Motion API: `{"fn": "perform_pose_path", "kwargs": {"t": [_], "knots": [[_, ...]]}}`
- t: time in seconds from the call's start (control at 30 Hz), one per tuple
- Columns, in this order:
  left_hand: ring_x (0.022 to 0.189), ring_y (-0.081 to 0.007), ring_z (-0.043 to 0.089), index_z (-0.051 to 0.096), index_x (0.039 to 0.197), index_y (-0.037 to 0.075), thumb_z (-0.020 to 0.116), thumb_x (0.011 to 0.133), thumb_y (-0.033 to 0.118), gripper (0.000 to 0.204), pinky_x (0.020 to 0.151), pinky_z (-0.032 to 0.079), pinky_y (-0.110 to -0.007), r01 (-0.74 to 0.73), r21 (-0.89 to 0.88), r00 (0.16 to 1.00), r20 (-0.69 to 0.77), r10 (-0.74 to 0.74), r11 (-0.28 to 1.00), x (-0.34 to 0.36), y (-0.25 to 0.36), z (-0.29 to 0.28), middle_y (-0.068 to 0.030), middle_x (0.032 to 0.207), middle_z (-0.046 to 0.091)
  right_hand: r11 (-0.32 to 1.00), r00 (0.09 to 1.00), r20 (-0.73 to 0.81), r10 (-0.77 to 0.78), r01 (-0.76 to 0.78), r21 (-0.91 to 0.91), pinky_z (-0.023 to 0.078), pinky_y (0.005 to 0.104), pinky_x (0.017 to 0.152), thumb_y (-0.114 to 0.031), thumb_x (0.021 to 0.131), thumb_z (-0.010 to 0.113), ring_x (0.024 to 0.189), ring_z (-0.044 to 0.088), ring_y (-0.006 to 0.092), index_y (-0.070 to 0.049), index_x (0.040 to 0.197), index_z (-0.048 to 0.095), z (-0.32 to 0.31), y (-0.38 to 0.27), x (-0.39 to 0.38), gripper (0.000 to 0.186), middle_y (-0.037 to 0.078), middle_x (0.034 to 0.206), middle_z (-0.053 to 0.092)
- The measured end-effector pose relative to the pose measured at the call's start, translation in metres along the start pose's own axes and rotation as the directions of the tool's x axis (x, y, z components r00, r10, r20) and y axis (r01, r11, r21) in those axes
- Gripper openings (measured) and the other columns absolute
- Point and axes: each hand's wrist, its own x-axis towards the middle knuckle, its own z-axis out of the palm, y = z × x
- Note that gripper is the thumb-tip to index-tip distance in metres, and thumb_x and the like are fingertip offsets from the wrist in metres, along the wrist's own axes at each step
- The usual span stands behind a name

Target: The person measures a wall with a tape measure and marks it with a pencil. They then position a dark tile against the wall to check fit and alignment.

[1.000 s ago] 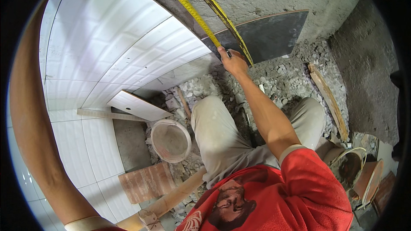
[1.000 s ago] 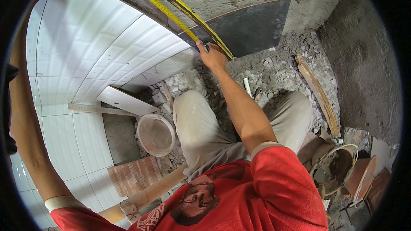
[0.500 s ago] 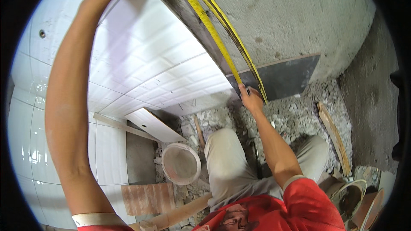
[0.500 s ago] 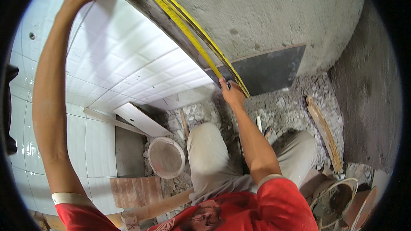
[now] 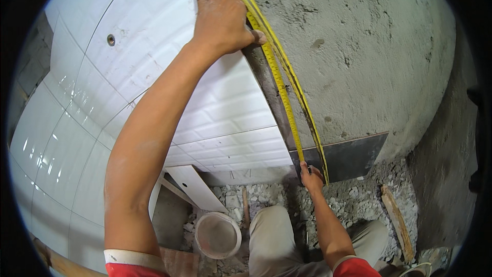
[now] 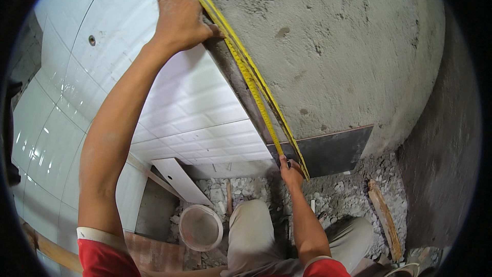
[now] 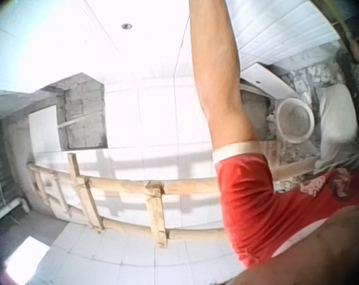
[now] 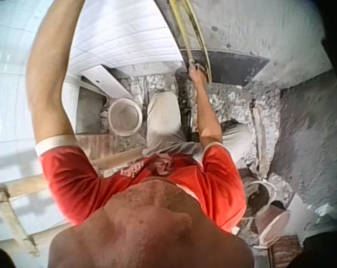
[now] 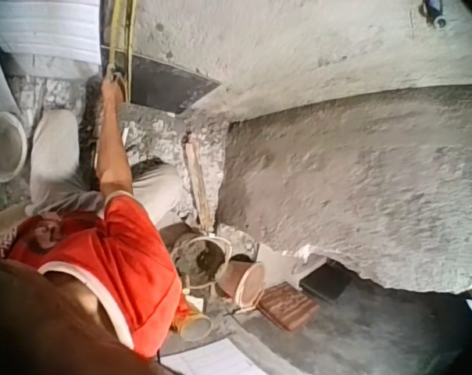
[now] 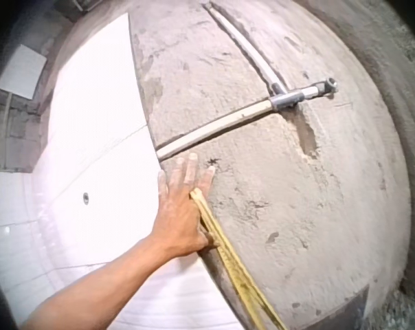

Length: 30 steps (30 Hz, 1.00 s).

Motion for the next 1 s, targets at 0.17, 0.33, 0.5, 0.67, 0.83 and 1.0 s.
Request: {"fn": "perform_pose_path", "kwargs": {"t": [0.17,0.33,0.5,0.67,0.83,1.0], "knots": [[0.157,-0.0484,0.006,0.023,0.163,0.008,0.092,0.062,0.039,0.126,0.124,0.007,-0.067,-0.020,-0.018,1.000,-0.010,0.020,1.000,-0.003,-0.006,0.007,-0.0300,0.169,0.007,0.991,0.974,0.208,0.087,-0.105,0.080,0.040,0.0433,0.112,-0.087,0.091,0.030,0.137,0.053,0.0358,0.000,0.142,0.058,-0.001,0.003,0.007,0.104,0.020,0.148,0.055],[0.157,-0.0480,0.007,0.025,0.162,0.006,0.090,0.064,0.038,0.122,0.124,0.007,-0.066,-0.088,0.024,0.979,-0.181,0.091,0.996,-0.004,-0.011,0.018,-0.0309,0.168,0.011,0.980,0.985,0.164,0.049,-0.079,0.184,0.053,0.0411,0.087,-0.085,0.091,0.041,0.093,0.073,0.0309,-0.001,0.108,0.071,-0.018,-0.010,-0.006,0.091,0.013,0.099,0.075],[0.156,-0.0482,0.009,0.025,0.162,0.005,0.087,0.068,0.035,0.117,0.124,0.007,-0.067,-0.081,-0.022,0.988,-0.137,0.077,0.996,-0.005,-0.015,0.025,-0.0314,0.167,0.013,0.939,0.981,0.180,0.066,-0.122,0.323,0.053,0.0294,0.072,-0.081,0.087,0.058,0.076,0.069,0.0167,0.011,0.146,0.048,-0.031,-0.025,-0.019,0.110,0.007,0.081,0.070],[0.156,-0.0484,0.008,0.024,0.163,0.006,0.089,0.065,0.037,0.121,0.124,0.007,-0.067,-0.078,0.004,0.986,-0.145,0.078,0.997,-0.007,-0.015,0.023,-0.0312,0.168,0.012,0.948,0.982,0.174,0.077,-0.126,0.292,0.053,0.0296,0.071,-0.081,0.087,0.059,0.075,0.068,0.0163,0.012,0.145,0.049,-0.030,-0.024,-0.015,0.110,0.007,0.081,0.070],[0.156,-0.0482,0.008,0.023,0.163,0.007,0.091,0.064,0.040,0.125,0.124,0.007,-0.066,-0.098,0.050,0.971,-0.214,0.107,0.994,-0.007,-0.014,0.020,-0.0308,0.168,0.011,0.960,0.986,0.151,0.065,-0.103,0.262,0.055,0.0315,0.073,-0.083,0.085,0.059,0.078,0.070,0.0182,0.012,0.143,0.051,-0.023,-0.019,-0.008,0.112,0.009,0.083,0.071],[0.156,-0.0481,0.008,0.023,0.163,0.007,0.091,0.064,0.042,0.125,0.124,0.007,-0.066,-0.086,-0.038,0.991,-0.109,0.081,0.996,-0.008,-0.015,0.020,-0.0303,0.168,0.011,0.963,0.992,0.103,0.079,-0.102,0.248,0.055,0.0321,0.073,-0.083,0.085,0.059,0.078,0.070,0.0189,0.013,0.143,0.051,-0.026,-0.023,-0.014,0.112,0.010,0.085,0.071]]}}
